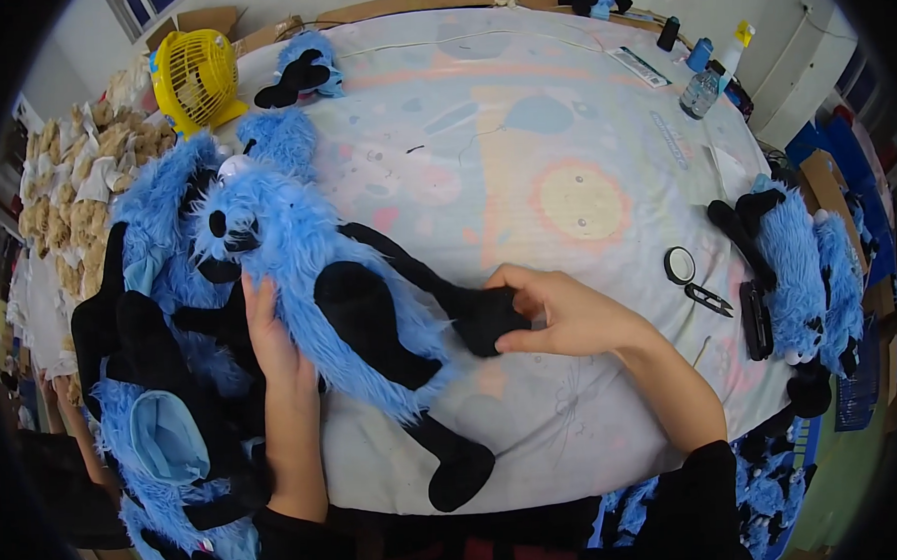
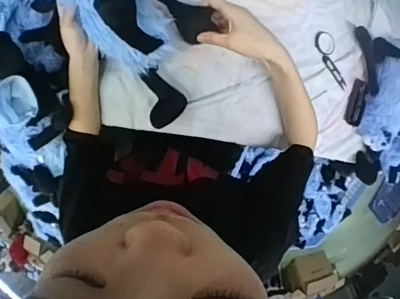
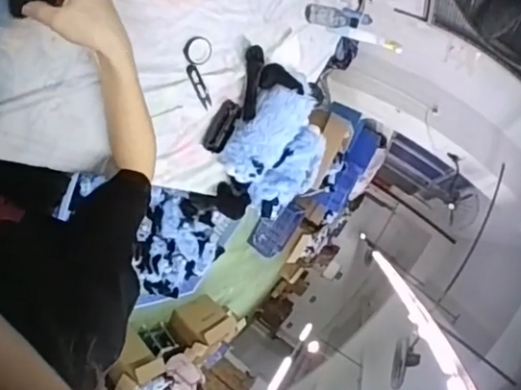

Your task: The recorder is assembling and inspecting blue plush monster toys by attaching plastic eyes and checking the fabric seams.

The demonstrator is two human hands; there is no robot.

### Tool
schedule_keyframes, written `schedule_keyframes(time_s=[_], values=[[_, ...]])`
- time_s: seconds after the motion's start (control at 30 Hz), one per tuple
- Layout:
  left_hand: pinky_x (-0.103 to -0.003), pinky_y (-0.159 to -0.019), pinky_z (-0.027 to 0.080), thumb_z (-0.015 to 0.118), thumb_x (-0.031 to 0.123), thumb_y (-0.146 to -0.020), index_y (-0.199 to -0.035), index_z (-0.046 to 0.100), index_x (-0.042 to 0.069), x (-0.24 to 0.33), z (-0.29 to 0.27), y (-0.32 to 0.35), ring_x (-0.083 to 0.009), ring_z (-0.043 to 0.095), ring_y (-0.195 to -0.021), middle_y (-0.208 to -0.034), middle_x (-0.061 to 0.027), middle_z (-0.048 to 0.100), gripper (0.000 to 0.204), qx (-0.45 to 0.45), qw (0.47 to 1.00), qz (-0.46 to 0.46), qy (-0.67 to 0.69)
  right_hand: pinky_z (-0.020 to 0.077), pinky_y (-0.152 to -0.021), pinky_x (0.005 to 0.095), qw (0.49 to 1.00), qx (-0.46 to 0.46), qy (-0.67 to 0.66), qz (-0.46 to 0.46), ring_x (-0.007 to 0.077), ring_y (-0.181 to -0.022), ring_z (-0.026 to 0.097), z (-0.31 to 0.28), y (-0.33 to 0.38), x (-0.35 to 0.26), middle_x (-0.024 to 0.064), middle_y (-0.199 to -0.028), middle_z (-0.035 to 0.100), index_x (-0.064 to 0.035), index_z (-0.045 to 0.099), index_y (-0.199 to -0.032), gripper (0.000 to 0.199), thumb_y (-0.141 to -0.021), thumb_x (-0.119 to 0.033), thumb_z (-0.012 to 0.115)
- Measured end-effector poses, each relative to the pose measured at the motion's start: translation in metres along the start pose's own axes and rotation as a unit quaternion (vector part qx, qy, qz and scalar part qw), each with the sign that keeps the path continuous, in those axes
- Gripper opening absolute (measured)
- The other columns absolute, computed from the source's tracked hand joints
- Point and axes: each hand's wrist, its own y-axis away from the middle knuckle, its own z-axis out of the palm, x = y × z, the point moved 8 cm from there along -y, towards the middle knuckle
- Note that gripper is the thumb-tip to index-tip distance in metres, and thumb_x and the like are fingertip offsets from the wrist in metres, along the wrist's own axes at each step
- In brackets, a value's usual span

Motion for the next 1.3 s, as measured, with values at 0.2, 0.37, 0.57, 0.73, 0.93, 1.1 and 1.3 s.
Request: schedule_keyframes(time_s=[0.2,0.37,0.57,0.73,0.93,1.1,1.3], values=[[-0.031,-0.092,0.042,0.041,0.010,-0.090,-0.131,0.035,0.009,0.001,-0.012,-0.004,-0.0213,0.054,-0.104,-0.122,-0.0112,0.051,0.041,0.058,0.998,0.001,0.004,0.0369,-0.071,0.0241,0.827,0.368,0.235,-0.354,0.0178,-0.075,0.047,-0.031,0.031,-0.048,0.0013,-0.077,0.051,-0.0074,0.057,-0.088,0.031,-0.059,0.004,0.056],[-0.031,-0.091,0.042,0.041,0.010,-0.090,-0.130,0.035,0.008,0.005,-0.010,-0.002,-0.0205,0.055,-0.102,-0.120,-0.0114,0.052,0.040,0.056,0.998,0.021,-0.008,0.0377,-0.074,0.0234,0.756,0.362,0.304,-0.453,0.0192,-0.082,0.048,-0.022,0.041,-0.052,0.0015,-0.086,0.055,-0.0094,0.057,-0.087,0.032,-0.058,0.003,0.053],[-0.030,-0.088,0.044,0.042,0.010,-0.091,-0.132,0.032,0.007,-0.004,0.028,0.012,-0.0184,0.056,-0.098,-0.116,-0.0110,0.053,0.042,0.005,1.000,0.002,0.003,0.0383,-0.080,0.0228,0.917,0.196,0.021,-0.348,0.0153,-0.091,0.050,-0.014,0.005,-0.032,0.0028,-0.101,0.057,-0.0077,0.057,-0.101,0.024,-0.077,-0.006,0.051],[-0.032,-0.098,0.034,0.044,0.009,-0.089,-0.140,0.018,0.006,-0.026,0.065,0.043,-0.0222,0.042,-0.118,-0.136,-0.0146,0.036,0.057,-0.185,0.979,-0.070,0.041,0.0392,-0.084,0.0234,0.946,0.127,-0.293,-0.056,0.0133,-0.093,0.052,0.001,-0.015,0.007,0.0057,-0.107,0.057,-0.0040,0.051,-0.116,0.031,-0.088,-0.018,0.049],[-0.034,-0.103,0.027,0.049,0.013,-0.086,-0.140,0.017,0.003,-0.037,0.072,0.054,-0.0252,0.034,-0.126,-0.143,-0.0144,0.023,0.064,-0.244,0.957,-0.151,0.044,0.0415,-0.084,0.0250,0.906,0.071,-0.414,0.059,0.0142,-0.094,0.054,0.034,-0.014,0.029,0.0095,-0.109,0.056,-0.0010,0.044,-0.125,0.042,-0.090,-0.024,0.050],[-0.033,-0.104,0.025,0.049,0.012,-0.084,-0.139,0.019,0.002,-0.033,0.092,0.062,-0.0246,0.031,-0.128,-0.144,-0.0140,0.022,0.063,-0.342,0.933,-0.100,-0.054,0.0430,-0.084,0.0273,0.878,0.061,-0.474,0.023,0.0158,-0.093,0.055,0.027,-0.011,0.022,0.0102,-0.110,0.057,-0.0009,0.042,-0.125,0.042,-0.090,-0.021,0.050],[-0.029,-0.094,0.034,0.051,0.010,-0.083,-0.124,0.043,0.000,-0.031,0.091,0.062,-0.0203,0.047,-0.112,-0.125,-0.0126,0.047,0.043,-0.290,0.949,-0.106,-0.061,0.0436,-0.084,0.0302,0.862,0.129,-0.480,-0.094,0.0177,-0.091,0.056,0.000,-0.017,0.037,0.0102,-0.109,0.057,-0.0012,0.041,-0.125,0.041,-0.088,-0.015,0.050]])
